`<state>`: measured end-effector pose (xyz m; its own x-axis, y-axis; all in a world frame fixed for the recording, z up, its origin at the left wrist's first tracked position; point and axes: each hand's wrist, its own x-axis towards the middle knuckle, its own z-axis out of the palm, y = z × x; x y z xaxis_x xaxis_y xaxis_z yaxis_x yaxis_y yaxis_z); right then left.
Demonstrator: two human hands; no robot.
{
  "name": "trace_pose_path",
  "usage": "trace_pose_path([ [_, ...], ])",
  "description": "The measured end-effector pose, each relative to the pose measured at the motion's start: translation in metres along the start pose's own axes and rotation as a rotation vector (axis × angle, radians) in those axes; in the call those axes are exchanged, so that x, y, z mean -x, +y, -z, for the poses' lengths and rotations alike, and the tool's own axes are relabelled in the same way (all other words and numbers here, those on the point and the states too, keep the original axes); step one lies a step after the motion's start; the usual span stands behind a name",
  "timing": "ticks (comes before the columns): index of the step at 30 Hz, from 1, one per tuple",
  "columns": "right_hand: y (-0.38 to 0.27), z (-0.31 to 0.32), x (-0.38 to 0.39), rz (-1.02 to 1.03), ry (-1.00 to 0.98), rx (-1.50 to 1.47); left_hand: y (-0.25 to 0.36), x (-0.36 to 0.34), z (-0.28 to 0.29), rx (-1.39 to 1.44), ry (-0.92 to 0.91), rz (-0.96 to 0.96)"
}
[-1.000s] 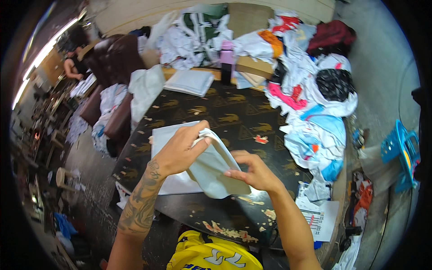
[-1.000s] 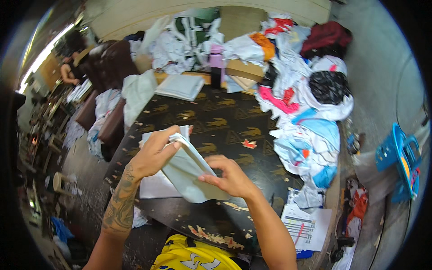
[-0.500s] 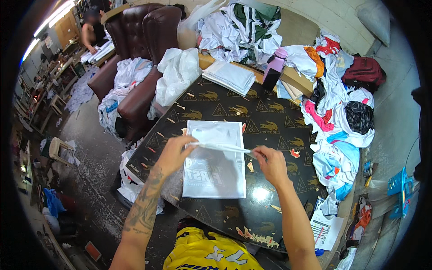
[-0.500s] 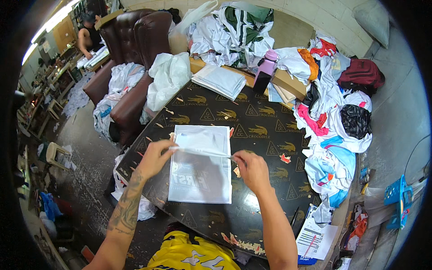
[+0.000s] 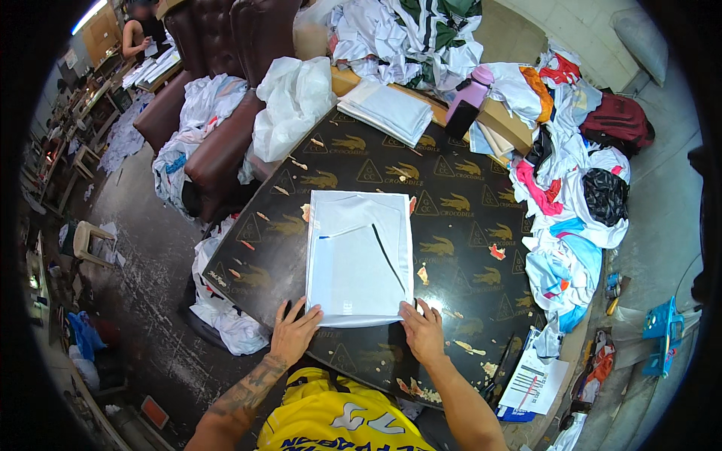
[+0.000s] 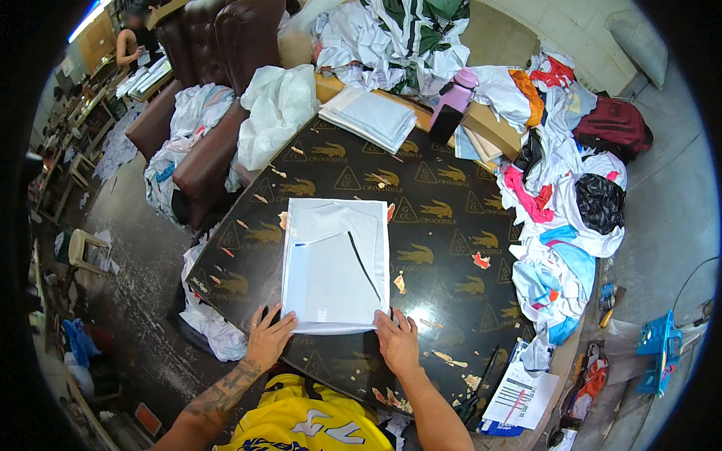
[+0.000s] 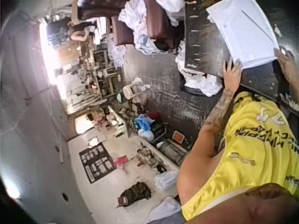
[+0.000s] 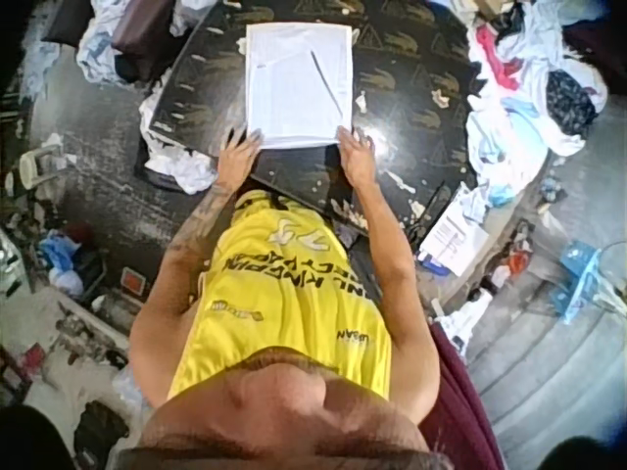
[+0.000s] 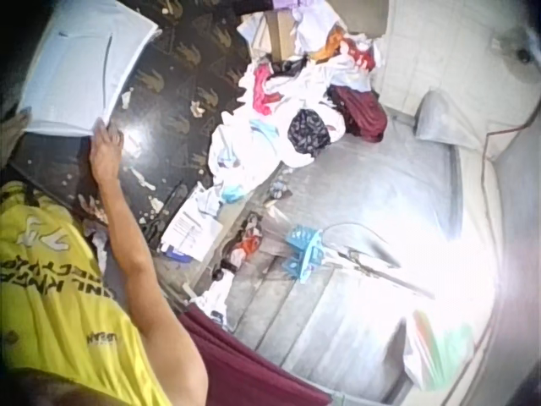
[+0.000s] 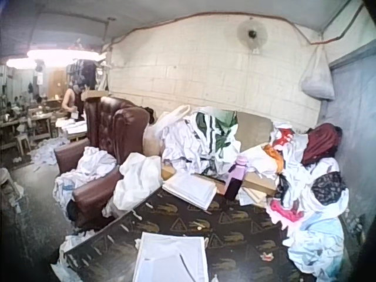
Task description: The person places a white sheet of fabric on a table, smooths it, and uses shears to cut it into smaller pieces. The person repeats this process with multiple sheets, cutting and stacking the pieces on the table.
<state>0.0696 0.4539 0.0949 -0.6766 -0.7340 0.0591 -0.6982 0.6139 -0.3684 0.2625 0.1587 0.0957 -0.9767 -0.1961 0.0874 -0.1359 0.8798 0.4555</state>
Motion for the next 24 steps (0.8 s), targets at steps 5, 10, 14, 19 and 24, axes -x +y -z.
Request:
trace_pose_path([
  [5,-0.006,0.057,-0.064,-0.114,-0.103,-0.309,-0.009,-0.039,0.043,0.252,0.134,0.186],
  [10,0.007,0.068,-0.168,-0.14,-0.054,-0.187,-0.072,-0.174,0.048,0.338,0.179,0.197],
  [14,0.021,0.003,-0.216,-0.389,0.333,-0.216,-0.098,-0.239,0.019,0.424,0.393,0.166],
  [19,0.008,-0.049,-0.212,-0.774,0.178,-0.011,-0.07,-0.199,-0.016,-0.026,0.001,0.467],
  [24,0.018,0.017,-0.318,-0.556,0.494,-0.203,-0.089,-0.326,0.006,0.401,0.284,0.299],
])
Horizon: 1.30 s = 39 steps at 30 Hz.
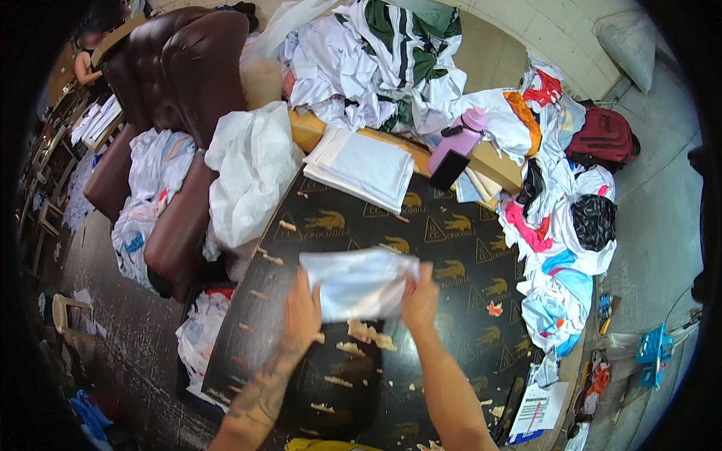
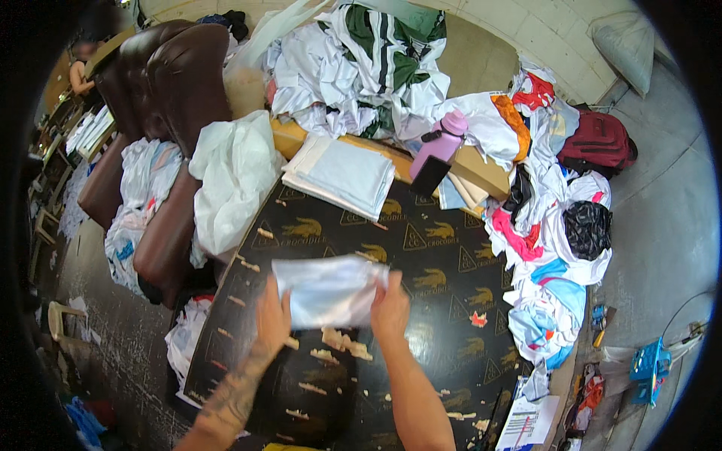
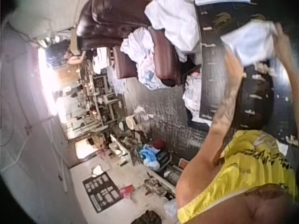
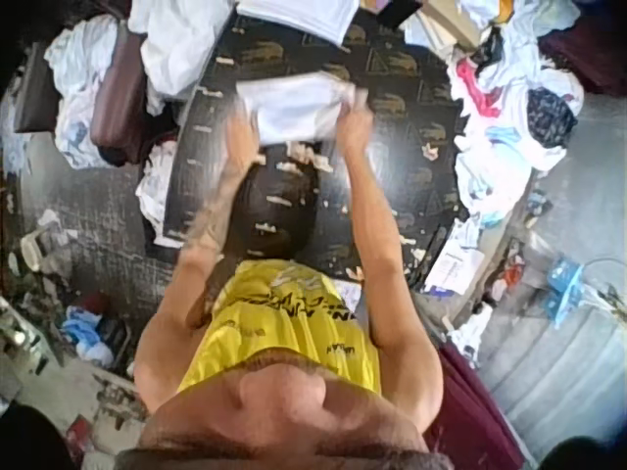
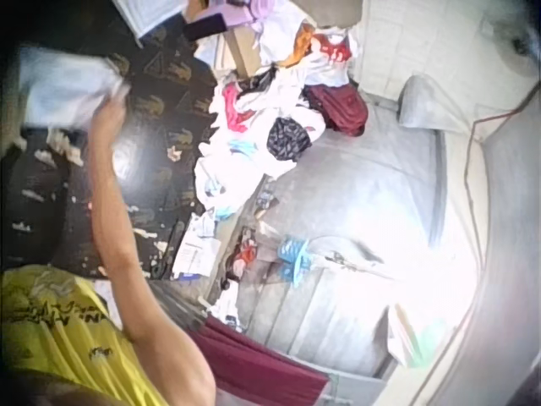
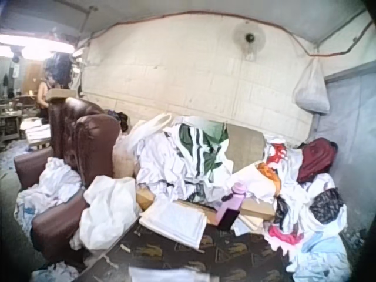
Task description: The person places a white sheet of fabric on a table, smooths it, and uses shears to cut it into smaller pieces. The person repeats this process with multiple sheets, cutting and stacking the pieces on the table.
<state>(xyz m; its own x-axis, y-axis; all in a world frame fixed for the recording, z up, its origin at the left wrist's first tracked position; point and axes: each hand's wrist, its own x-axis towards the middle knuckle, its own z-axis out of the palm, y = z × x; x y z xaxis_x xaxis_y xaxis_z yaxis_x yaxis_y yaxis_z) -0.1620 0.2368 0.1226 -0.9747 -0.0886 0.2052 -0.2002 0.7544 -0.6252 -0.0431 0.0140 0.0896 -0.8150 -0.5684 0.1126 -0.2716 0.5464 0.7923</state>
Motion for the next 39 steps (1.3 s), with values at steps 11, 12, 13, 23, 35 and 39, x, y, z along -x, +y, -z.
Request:
trace_pose_path([
  [11,-0.09,-0.048,-0.271,-0.048,0.355,-0.21,0.089,-0.381,0.002,-0.092,0.145,-0.507],
  [12,-0.071,-0.058,-0.265,-0.06,0.342,-0.19,0.07,-0.379,-0.007,-0.096,0.168,-0.508],
  [13,-0.048,-0.065,-0.255,-0.106,0.318,-0.164,0.047,-0.368,-0.015,-0.137,0.211,-0.423],
  [23,0.213,0.064,-0.126,-0.261,0.383,0.214,0.009,-0.054,-0.101,-0.295,-0.053,-0.34],
  [35,0.335,0.205,-0.236,-0.467,0.319,0.031,0.097,0.036,-0.193,-0.679,-0.175,-0.216],
  [39,0.382,0.233,-0.245,-0.32,0.547,0.064,0.104,0.033,-0.193,-0.753,-0.251,-0.139],
])
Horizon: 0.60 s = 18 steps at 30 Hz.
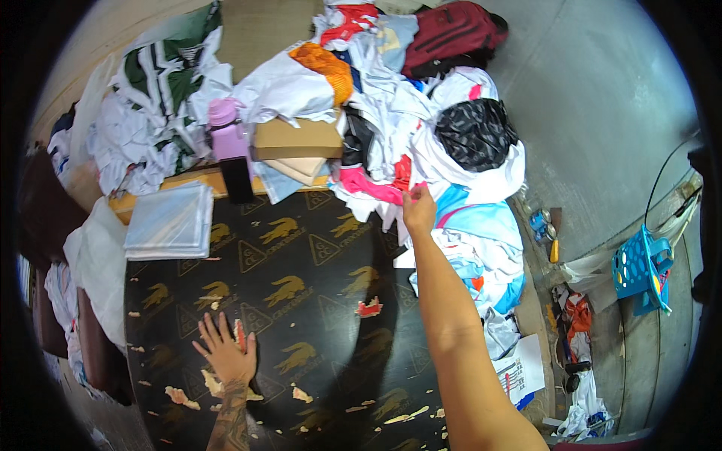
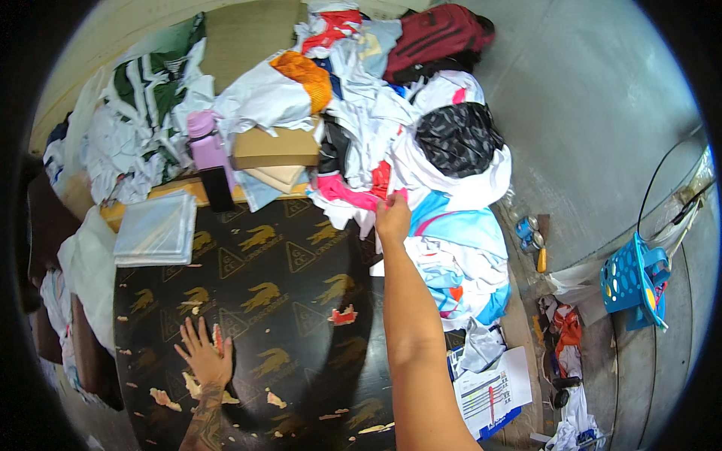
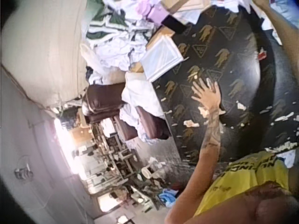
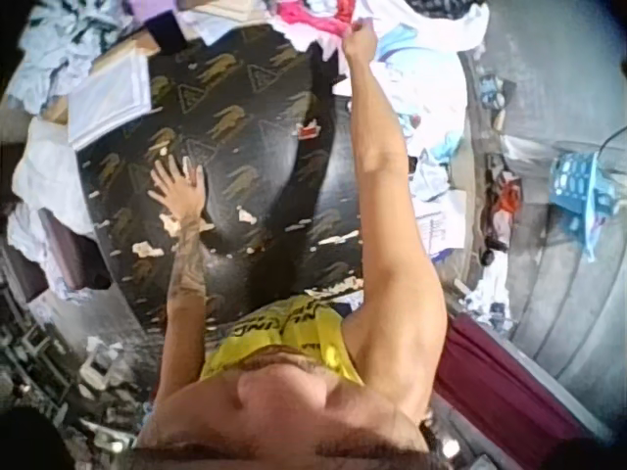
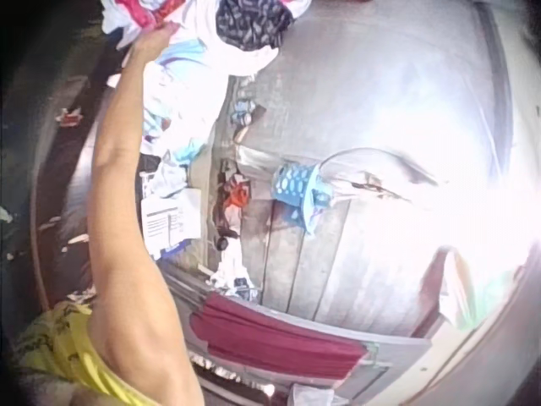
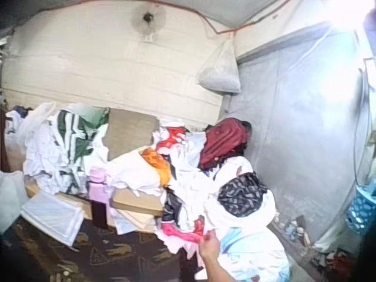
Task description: The person places a white sheet of fabric on a table, smooths it, and uses shears to cut it into smaller pieces. The person repeats this process with multiple sheets, cutting and stacking the pieces on the table.
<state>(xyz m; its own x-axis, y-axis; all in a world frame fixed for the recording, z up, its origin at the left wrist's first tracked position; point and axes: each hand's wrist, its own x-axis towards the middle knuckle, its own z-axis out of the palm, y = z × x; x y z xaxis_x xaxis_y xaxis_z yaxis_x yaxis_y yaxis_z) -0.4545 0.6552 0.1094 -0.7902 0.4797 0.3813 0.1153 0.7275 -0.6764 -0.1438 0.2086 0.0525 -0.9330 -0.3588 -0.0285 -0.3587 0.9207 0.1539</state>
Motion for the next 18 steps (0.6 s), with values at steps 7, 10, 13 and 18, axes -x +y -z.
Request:
trace_pose_path([
  [7,0.077,0.106,-0.043,0.14,0.086,0.38,-0.001,0.002,-0.01,-0.012,0.088,-0.027],
  [10,0.08,0.122,-0.073,0.194,-0.035,0.225,-0.002,-0.001,-0.012,-0.054,0.02,0.021],
  [13,0.063,0.118,-0.1,0.065,-0.209,0.25,-0.002,-0.002,-0.006,-0.011,-0.005,0.02],
  [18,0.02,0.123,-0.055,0.369,0.044,0.598,-0.003,0.007,-0.006,0.059,0.107,-0.052],
])
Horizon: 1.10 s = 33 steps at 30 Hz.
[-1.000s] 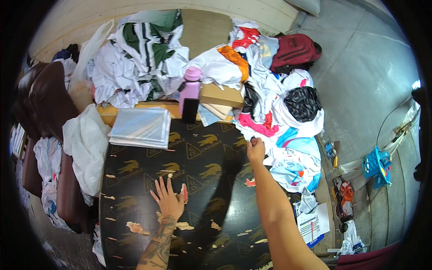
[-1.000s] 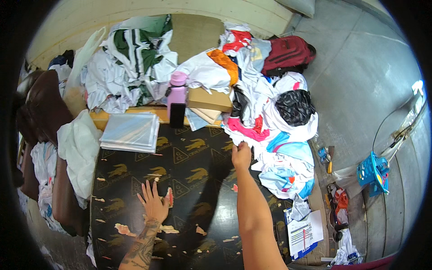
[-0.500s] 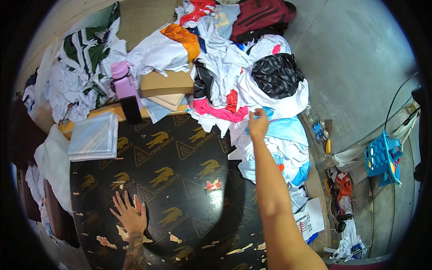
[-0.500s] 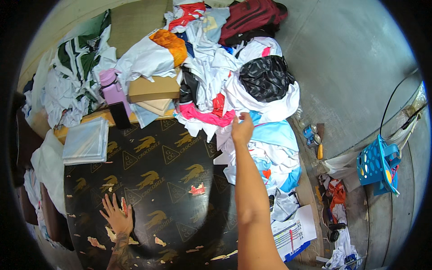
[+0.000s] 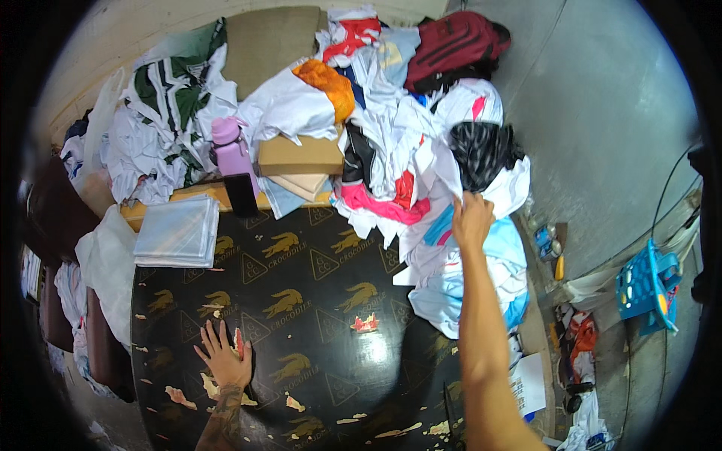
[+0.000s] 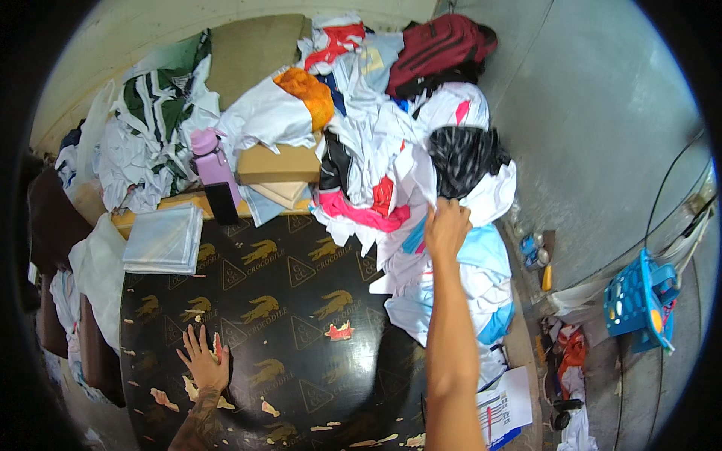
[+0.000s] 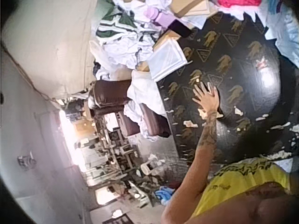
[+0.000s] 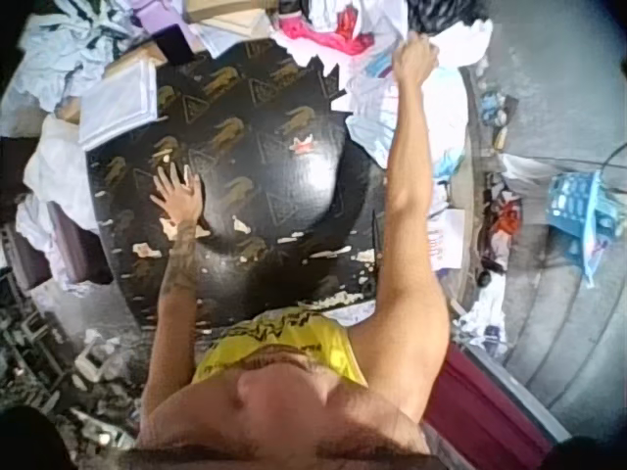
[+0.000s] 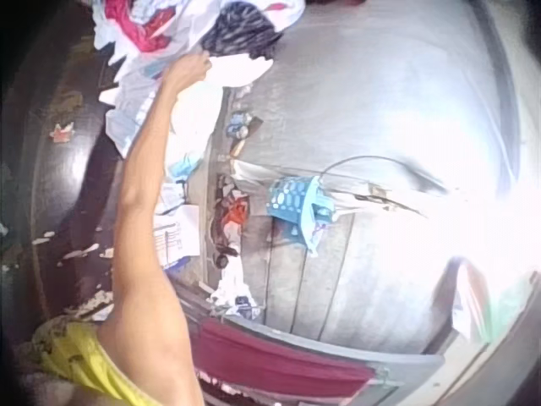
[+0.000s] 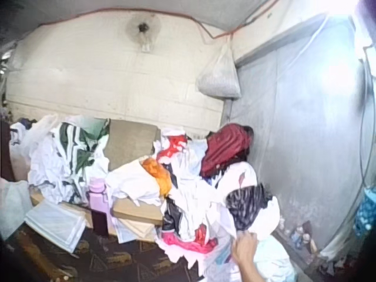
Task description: The person places a white sheet of fabric on a table, smooths it, and uses shears to cut it into smaller pieces. The person repeats this process with multiple sheets, cutting and stacking the pieces on the table.
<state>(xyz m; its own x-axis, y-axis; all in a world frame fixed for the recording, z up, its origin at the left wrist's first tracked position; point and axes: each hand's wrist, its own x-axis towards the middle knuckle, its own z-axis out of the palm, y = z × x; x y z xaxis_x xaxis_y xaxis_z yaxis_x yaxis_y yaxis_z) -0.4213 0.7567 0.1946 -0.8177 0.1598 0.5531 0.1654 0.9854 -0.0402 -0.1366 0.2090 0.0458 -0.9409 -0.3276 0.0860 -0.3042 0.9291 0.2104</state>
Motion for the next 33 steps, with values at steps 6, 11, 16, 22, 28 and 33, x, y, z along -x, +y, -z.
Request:
trace_pose_path([
  [6,-0.138,0.155,0.29,0.503,-0.418,-0.763,-0.006,-0.017,0.014,0.07,-0.151,0.045],
  [11,-0.211,0.317,0.395,0.459,-1.379,-1.1,-0.017,0.05,0.107,1.166,-0.804,-0.386],
  [16,-0.211,0.411,0.345,0.6,-1.153,-0.841,-0.087,0.183,0.204,0.751,-0.901,-0.614],
  [22,-0.254,0.393,0.272,0.689,-0.366,-0.048,-0.366,0.105,0.401,0.612,0.956,-0.032],
  [28,-0.175,0.399,0.189,0.525,0.468,-0.606,-0.477,0.272,0.405,0.492,1.35,-0.142],
  [33,-0.121,0.306,0.301,0.495,-0.52,-0.689,-0.356,0.487,0.219,0.172,0.282,0.293],
])
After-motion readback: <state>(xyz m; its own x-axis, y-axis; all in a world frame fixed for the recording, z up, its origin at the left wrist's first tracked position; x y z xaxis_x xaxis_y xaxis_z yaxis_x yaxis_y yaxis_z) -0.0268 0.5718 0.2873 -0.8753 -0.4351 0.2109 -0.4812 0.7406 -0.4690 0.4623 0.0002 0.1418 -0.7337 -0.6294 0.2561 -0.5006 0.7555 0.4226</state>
